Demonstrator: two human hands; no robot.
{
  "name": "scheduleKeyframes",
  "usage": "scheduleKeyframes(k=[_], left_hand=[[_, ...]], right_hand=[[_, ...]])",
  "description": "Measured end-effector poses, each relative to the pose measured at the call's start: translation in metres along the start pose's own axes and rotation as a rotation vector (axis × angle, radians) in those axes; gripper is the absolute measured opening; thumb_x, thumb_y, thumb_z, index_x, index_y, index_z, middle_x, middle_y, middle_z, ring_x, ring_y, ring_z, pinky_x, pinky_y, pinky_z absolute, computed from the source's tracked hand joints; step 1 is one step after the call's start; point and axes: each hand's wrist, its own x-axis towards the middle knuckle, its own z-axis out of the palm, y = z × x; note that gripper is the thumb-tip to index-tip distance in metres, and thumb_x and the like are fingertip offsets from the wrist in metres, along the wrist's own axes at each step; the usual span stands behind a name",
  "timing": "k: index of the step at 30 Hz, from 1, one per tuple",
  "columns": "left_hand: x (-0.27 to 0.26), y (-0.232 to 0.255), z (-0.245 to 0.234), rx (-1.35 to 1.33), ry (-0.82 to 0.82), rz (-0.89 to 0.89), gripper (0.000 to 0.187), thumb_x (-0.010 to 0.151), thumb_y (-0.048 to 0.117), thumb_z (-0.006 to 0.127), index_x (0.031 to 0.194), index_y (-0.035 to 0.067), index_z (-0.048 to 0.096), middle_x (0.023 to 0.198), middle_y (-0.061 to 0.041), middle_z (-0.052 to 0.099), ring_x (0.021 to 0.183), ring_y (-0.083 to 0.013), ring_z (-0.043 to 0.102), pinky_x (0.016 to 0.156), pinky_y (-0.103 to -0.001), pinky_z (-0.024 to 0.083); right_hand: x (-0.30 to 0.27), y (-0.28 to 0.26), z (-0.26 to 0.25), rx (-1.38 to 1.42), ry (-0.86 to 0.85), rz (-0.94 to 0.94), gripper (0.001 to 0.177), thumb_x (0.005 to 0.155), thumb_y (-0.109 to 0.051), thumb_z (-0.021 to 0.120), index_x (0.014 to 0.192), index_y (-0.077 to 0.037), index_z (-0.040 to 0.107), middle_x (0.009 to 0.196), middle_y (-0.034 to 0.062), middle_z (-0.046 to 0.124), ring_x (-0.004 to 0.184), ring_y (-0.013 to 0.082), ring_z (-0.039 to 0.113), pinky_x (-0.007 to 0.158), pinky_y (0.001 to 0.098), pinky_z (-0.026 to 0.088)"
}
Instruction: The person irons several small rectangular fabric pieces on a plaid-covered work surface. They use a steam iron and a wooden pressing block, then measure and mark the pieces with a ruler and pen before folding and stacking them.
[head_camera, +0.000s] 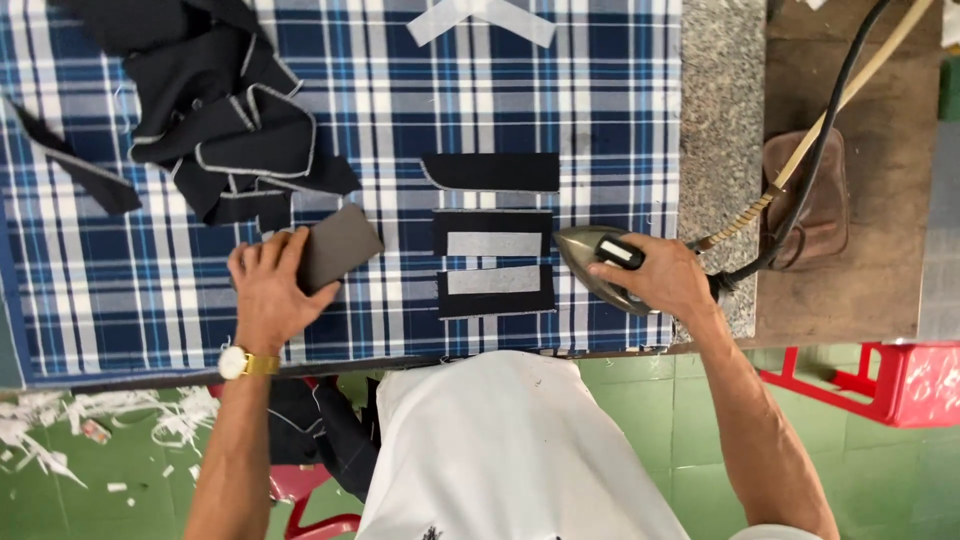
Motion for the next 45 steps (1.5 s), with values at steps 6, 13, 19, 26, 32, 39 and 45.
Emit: scheduleKeyframes(k=[6, 13, 19, 26, 32, 39, 45], left_hand=[[-0.012, -0.013, 0.015, 0.099, 0.095, 0.019, 0.089, 0.078, 0.071, 0.069, 0.146, 0.014, 0.058, 0.126, -0.011, 0.058, 0.110, -0.0264, 0.051, 0.108, -0.048, 0.034], [-0.013, -0.018, 0.020, 0.104, 0.097, 0.031, 0.094, 0.079, 0.078, 0.061, 0.147, 0.014, 0.057, 0.124, -0.012, 0.055, 0.111, -0.0273, 0.051, 0.107, -0.048, 0.036], [-0.014, -0.016, 0.020, 0.118, 0.100, 0.021, 0.093, 0.079, 0.076, 0.062, 0.148, 0.014, 0.057, 0.123, -0.013, 0.056, 0.110, -0.0285, 0.052, 0.104, -0.048, 0.038], [-0.015, -0.017, 0.022, 0.101, 0.110, 0.008, 0.094, 0.076, 0.074, 0.065, 0.148, 0.015, 0.057, 0.124, -0.013, 0.057, 0.111, -0.0302, 0.055, 0.103, -0.050, 0.039], [-0.012, -0.013, 0.015, 0.075, 0.108, 0.038, 0.087, 0.074, 0.063, 0.072, 0.146, 0.017, 0.057, 0.132, -0.012, 0.055, 0.112, -0.0286, 0.053, 0.104, -0.048, 0.038], [0.003, 0.022, 0.014, -0.152, 0.079, 0.160, 0.069, 0.074, 0.043, 0.084, 0.136, 0.021, 0.064, 0.141, -0.010, 0.055, 0.121, -0.0311, 0.048, 0.105, -0.047, 0.035], [0.051, 0.113, 0.035, -0.359, 0.079, 0.361, 0.053, 0.084, 0.044, 0.077, 0.131, 0.024, 0.066, 0.149, -0.009, 0.053, 0.124, -0.0330, 0.049, 0.106, -0.052, 0.036]], right_hand=[[-0.011, -0.115, 0.016, -0.050, -0.193, -0.346, 0.065, 0.081, -0.059, 0.078, 0.120, -0.007, 0.072, 0.101, 0.0186, 0.078, 0.097, 0.0355, 0.076, 0.086, 0.0445, 0.061], [0.030, -0.188, 0.088, -0.240, -0.205, -0.631, 0.056, 0.095, -0.052, 0.067, 0.119, -0.002, 0.068, 0.085, 0.0166, 0.076, 0.078, 0.0296, 0.077, 0.069, 0.0377, 0.062], [0.050, -0.193, 0.104, -0.288, -0.221, -0.687, 0.063, 0.094, -0.054, 0.063, 0.130, -0.002, 0.064, 0.103, 0.0221, 0.076, 0.092, 0.0379, 0.076, 0.079, 0.0487, 0.061], [0.056, -0.188, 0.111, -0.282, -0.199, -0.660, 0.056, 0.089, -0.056, 0.066, 0.117, -0.007, 0.071, 0.094, 0.0177, 0.077, 0.090, 0.0368, 0.077, 0.078, 0.0470, 0.061], [0.047, -0.177, 0.094, -0.303, -0.231, -0.589, 0.046, 0.092, -0.050, 0.066, 0.111, -0.009, 0.073, 0.090, 0.0151, 0.077, 0.090, 0.0345, 0.076, 0.080, 0.0466, 0.060], [0.030, -0.130, 0.063, -0.296, -0.277, -0.385, 0.042, 0.092, -0.049, 0.067, 0.108, -0.011, 0.075, 0.091, 0.0133, 0.077, 0.094, 0.0342, 0.076, 0.082, 0.0464, 0.057], [0.004, -0.103, 0.012, -0.202, -0.232, -0.201, 0.044, 0.093, -0.047, 0.064, 0.111, -0.009, 0.074, 0.099, 0.0197, 0.077, 0.103, 0.0410, 0.073, 0.085, 0.0510, 0.056]])
